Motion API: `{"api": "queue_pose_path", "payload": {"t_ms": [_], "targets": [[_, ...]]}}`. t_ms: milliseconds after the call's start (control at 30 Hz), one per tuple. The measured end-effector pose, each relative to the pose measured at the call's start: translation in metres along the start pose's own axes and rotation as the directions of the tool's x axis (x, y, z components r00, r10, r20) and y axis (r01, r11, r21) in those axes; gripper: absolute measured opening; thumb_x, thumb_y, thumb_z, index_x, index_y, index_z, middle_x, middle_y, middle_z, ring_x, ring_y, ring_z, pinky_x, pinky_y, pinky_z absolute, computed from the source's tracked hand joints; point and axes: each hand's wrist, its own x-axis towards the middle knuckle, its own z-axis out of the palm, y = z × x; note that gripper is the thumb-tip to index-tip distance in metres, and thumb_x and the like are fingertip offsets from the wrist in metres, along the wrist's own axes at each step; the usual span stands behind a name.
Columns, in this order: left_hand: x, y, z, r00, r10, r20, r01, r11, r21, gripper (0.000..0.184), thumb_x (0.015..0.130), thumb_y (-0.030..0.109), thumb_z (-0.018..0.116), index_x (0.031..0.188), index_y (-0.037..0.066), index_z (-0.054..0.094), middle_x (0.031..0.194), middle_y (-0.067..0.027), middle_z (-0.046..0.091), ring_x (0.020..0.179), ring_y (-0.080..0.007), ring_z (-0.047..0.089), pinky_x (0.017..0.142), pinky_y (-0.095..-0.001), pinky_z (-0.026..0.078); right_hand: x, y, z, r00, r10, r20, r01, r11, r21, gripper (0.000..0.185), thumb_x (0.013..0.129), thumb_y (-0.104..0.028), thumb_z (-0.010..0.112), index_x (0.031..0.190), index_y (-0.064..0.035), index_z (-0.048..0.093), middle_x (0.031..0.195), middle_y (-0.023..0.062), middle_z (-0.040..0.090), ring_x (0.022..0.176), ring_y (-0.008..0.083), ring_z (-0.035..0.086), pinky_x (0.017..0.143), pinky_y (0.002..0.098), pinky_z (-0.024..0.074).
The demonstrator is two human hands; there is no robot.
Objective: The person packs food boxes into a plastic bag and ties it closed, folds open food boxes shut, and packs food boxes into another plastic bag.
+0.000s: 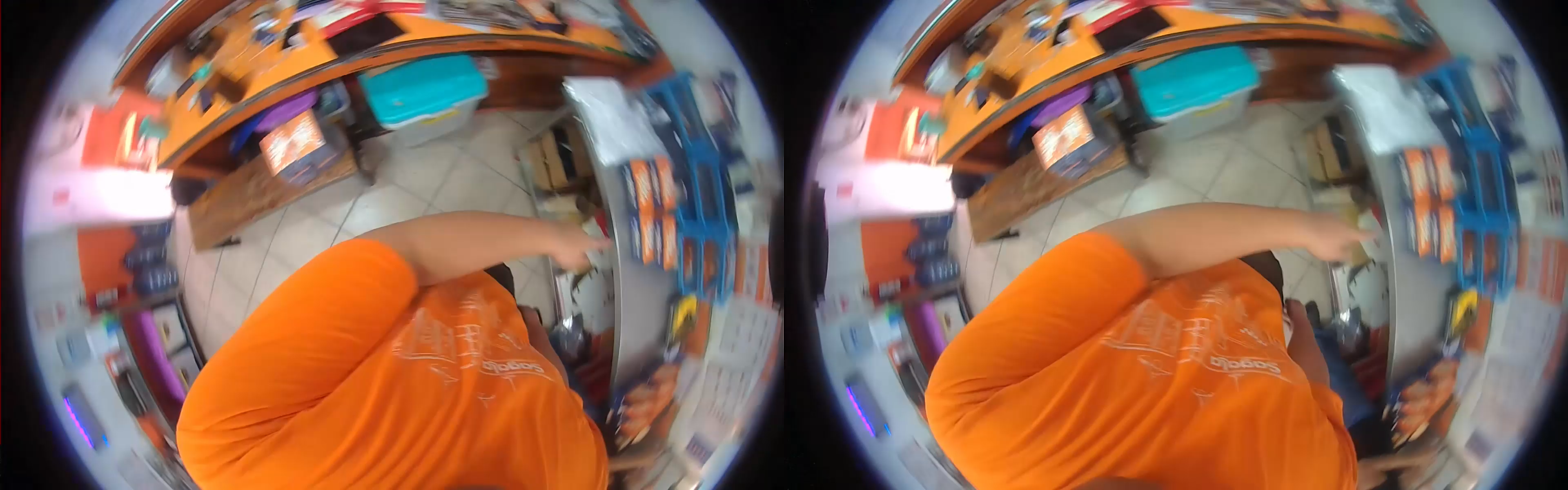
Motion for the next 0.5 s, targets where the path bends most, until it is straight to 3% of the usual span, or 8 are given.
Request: {"api": "queue_pose_path", "payload": {"t_ms": [67,167,400,467,500], "targets": [[0.001,0.004,-0.007,0.999,-0.005,-0.051,0.011,0.994,0.113,0.069,0.091,0.028,0.052,0.153,0.024,0.022,0.11,-0.0227,0.064,0.099,-0.0397,0.062,0.088,-0.0475,0.047,-0.009,-0.013,-0.005,0.991,0.037,-0.132,-0.052,0.992,-0.112,0.035,0.091,-0.029,0.051,0.122,-0.0131,0.054,0.105,0.0048,0.06,0.089,0.0198,0.06,0.067,0.0359,0.0474],[-0.002,0.004,-0.018,0.992,-0.118,-0.053,0.122,0.987,0.101,0.069,0.091,0.027,0.051,0.154,0.024,0.022,0.11,-0.0227,0.064,0.101,-0.0398,0.061,0.088,-0.0479,0.047,-0.016,-0.044,-0.005,0.979,0.012,-0.205,-0.055,0.977,-0.208,0.035,0.091,-0.03,0.052,0.122,-0.0128,0.054,0.106,0.005,0.06,0.09,0.0197,0.061,0.067,0.0362,0.0475],[-0.006,-0.035,-0.007,0.982,-0.071,-0.173,0.088,0.991,0.097,0.065,0.092,0.026,0.049,0.153,0.021,0.026,0.116,-0.0239,0.062,0.103,-0.0408,0.061,0.089,-0.0477,0.047,-0.01,-0.104,0.023,0.965,-0.188,-0.184,0.122,0.939,-0.32,0.036,0.092,-0.033,0.053,0.121,-0.0121,0.054,0.107,0.0053,0.061,0.093,0.0195,0.061,0.067,0.037,0.0476],[-0.04,-0.008,-0.032,0.981,-0.128,-0.143,0.146,0.982,0.123,0.062,0.092,0.026,0.049,0.151,0.02,0.032,0.12,-0.0244,0.061,0.103,-0.0413,0.061,0.088,-0.0478,0.048,-0.022,-0.125,0.054,0.944,-0.261,-0.202,0.173,0.913,-0.37,0.035,0.093,-0.031,0.054,0.122,-0.0114,0.053,0.105,0.0043,0.062,0.092,0.0194,0.063,0.068,0.0349,0.0484],[-0.032,-0.021,-0.025,0.974,-0.164,-0.153,0.175,0.983,0.06,0.059,0.09,0.026,0.05,0.148,0.021,0.038,0.12,-0.0253,0.061,0.107,-0.0415,0.06,0.089,-0.0474,0.048,-0.015,-0.129,0.062,0.943,-0.292,-0.158,0.235,0.923,-0.305,0.032,0.094,-0.026,0.054,0.121,-0.0101,0.055,0.1,0.0025,0.063,0.087,0.0195,0.064,0.066,0.0326,0.0491]]}}
